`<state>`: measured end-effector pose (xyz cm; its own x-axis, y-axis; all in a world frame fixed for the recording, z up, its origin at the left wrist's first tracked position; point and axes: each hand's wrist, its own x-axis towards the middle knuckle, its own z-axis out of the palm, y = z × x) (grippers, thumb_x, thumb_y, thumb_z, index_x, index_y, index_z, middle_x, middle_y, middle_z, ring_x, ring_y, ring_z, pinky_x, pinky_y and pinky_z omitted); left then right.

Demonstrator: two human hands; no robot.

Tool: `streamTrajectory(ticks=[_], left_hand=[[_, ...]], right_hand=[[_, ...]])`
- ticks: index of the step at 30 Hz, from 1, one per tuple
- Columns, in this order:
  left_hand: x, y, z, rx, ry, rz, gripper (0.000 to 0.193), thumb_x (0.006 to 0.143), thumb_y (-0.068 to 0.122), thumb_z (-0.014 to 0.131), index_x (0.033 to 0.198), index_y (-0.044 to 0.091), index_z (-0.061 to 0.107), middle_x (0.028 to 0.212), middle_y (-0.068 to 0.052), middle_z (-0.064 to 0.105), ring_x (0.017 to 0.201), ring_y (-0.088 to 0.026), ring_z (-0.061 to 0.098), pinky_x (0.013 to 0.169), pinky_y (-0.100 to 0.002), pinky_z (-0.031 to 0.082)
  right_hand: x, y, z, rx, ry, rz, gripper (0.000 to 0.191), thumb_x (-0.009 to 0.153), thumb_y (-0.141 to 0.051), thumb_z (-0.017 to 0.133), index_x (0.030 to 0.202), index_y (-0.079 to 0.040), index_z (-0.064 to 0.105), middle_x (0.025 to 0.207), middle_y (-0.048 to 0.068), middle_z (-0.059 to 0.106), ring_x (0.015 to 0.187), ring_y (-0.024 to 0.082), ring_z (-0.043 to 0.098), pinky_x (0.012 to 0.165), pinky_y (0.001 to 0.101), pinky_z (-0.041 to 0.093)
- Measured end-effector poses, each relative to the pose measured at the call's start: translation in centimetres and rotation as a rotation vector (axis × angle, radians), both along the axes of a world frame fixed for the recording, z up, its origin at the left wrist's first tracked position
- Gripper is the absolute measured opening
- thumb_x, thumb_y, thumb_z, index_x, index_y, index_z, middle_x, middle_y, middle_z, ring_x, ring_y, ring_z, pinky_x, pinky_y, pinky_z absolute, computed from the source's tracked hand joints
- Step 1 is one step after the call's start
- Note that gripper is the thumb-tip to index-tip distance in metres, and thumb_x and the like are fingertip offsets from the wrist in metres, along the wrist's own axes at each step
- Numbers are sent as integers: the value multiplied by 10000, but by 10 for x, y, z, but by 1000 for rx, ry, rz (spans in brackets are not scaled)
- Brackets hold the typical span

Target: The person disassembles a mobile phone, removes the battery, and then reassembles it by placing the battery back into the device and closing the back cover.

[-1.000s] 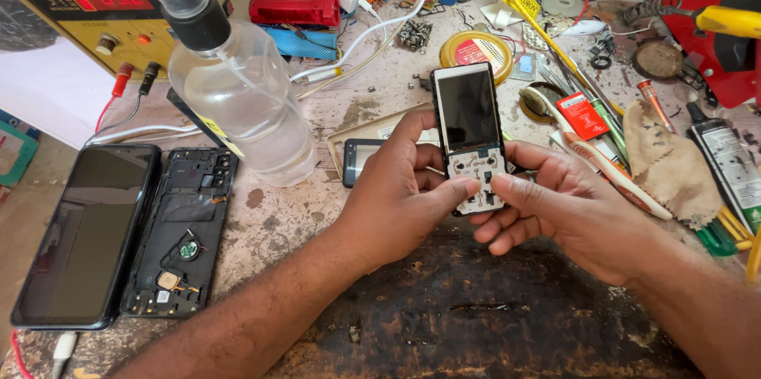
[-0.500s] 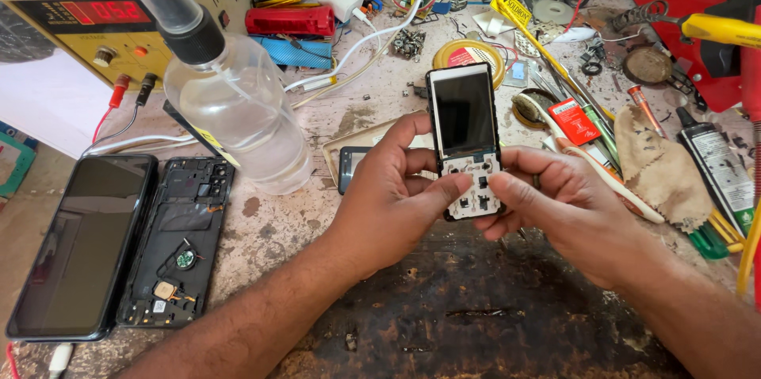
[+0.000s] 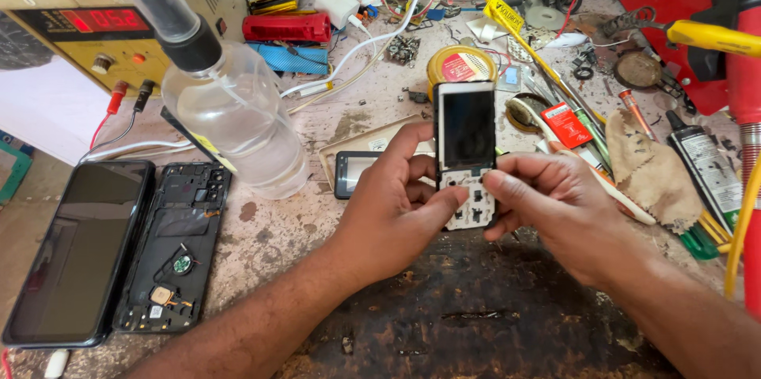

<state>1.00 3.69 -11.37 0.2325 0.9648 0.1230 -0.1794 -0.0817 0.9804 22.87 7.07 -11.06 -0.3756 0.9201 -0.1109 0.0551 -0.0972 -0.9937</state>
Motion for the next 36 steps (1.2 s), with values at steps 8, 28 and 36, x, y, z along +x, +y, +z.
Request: streamTrajectory(ticks=[8,28,36], left_hand=[[4,6,-3,-27,-92,-47,639,919,-33,585,1495,116,349,1226,-94,663,968,-105,665,786,-253,557],[-7,0,21,62,280,-99,685,876,69,605,1518,146,377,1079,-66,710,831,-72,634,663,-242,549],[-10,7,13,144,263,-38,498,925,62,624,1398,90,471,1097,-55,713,926,-76,637,728,-254,536]], right_hand=[[2,-6,15,242,-210,-60,296,974,-151,647,1218,-1,718,875,75,750,734,115,717,645,276,619],[12,-2,34,642,-215,-113,270,1021,-27,626,1278,24,694,1141,78,682,899,84,648,778,207,542],[12,-3,37,633,-276,-125,285,977,-1,665,1259,22,709,1229,63,632,777,29,512,654,167,432]])
